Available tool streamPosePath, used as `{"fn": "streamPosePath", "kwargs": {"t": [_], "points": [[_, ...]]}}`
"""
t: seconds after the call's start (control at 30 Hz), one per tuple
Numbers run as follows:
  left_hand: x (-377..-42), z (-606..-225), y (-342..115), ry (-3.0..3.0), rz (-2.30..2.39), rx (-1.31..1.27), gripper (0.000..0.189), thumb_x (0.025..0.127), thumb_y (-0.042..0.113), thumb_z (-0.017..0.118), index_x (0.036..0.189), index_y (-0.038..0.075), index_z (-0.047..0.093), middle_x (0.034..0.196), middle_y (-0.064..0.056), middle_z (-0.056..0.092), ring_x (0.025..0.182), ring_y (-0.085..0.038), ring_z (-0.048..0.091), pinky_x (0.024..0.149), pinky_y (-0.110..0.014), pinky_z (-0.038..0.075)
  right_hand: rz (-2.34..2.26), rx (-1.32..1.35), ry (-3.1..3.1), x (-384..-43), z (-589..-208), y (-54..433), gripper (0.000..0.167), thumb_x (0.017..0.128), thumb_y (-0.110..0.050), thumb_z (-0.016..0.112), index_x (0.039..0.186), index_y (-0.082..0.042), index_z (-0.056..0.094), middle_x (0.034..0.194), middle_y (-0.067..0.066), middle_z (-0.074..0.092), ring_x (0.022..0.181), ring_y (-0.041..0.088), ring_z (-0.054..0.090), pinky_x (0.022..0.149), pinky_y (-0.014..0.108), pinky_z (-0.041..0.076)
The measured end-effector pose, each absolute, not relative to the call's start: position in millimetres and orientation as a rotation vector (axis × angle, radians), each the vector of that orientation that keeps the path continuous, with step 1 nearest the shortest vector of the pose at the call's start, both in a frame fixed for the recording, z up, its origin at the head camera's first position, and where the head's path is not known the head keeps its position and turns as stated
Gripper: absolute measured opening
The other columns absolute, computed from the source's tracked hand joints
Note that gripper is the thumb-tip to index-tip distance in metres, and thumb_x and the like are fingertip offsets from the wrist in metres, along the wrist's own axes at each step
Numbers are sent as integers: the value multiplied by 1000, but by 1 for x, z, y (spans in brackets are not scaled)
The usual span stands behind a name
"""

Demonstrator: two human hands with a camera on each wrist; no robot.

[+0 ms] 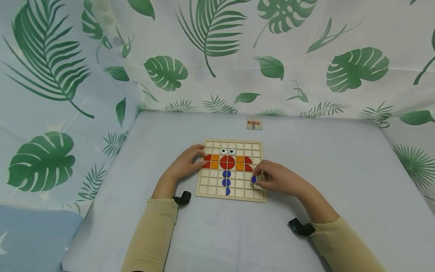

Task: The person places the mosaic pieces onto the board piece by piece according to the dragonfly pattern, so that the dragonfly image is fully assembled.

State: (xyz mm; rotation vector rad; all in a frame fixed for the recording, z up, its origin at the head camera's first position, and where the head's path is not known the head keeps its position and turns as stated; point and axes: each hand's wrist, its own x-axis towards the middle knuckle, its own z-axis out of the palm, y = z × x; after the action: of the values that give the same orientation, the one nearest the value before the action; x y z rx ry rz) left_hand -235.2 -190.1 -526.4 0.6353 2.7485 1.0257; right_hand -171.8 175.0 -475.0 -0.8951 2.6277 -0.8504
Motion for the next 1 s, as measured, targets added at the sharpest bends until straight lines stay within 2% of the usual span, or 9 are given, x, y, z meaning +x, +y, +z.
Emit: {"fn": "streamPosePath", "kwargs": {"t": [0.37, 0.57, 0.8, 1.0], "points": [[-236, -527, -189, 2746, 1012, 618, 23, 94, 38, 67, 107, 22, 57, 154, -1, 42, 148, -25, 33, 123, -44, 27, -896, -925, 2598, -172, -477, 128, 20, 89, -28, 74, 103, -21, 63, 86, -6, 56, 76, 11, 50, 64, 22, 45], [-235, -525, -190, 2752, 1020, 634, 22, 94, 36, 67, 106, 20, 58, 153, -3, 43, 147, -26, 34, 123, -44, 27, -914, -942, 2564, -170, -482, 103, 22, 89, -30, 73, 105, -17, 64, 92, -4, 60, 79, 10, 51, 68, 24, 47], [-235, -524, -190, 2752, 1022, 637, 21, 94, 34, 67, 105, 20, 58, 153, -2, 44, 147, -25, 34, 123, -43, 26, -866, -862, 2594, -162, -488, 91, 23, 87, -35, 76, 103, -25, 63, 95, -11, 60, 83, 8, 53, 72, 24, 48], [-236, -524, -189, 2748, 1023, 646, 20, 94, 34, 67, 105, 19, 58, 152, -2, 44, 147, -25, 35, 123, -43, 27, -742, -948, 2699, -157, -496, 84, 24, 86, -42, 75, 100, -27, 63, 86, -12, 56, 79, 5, 50, 66, 21, 44]]}}
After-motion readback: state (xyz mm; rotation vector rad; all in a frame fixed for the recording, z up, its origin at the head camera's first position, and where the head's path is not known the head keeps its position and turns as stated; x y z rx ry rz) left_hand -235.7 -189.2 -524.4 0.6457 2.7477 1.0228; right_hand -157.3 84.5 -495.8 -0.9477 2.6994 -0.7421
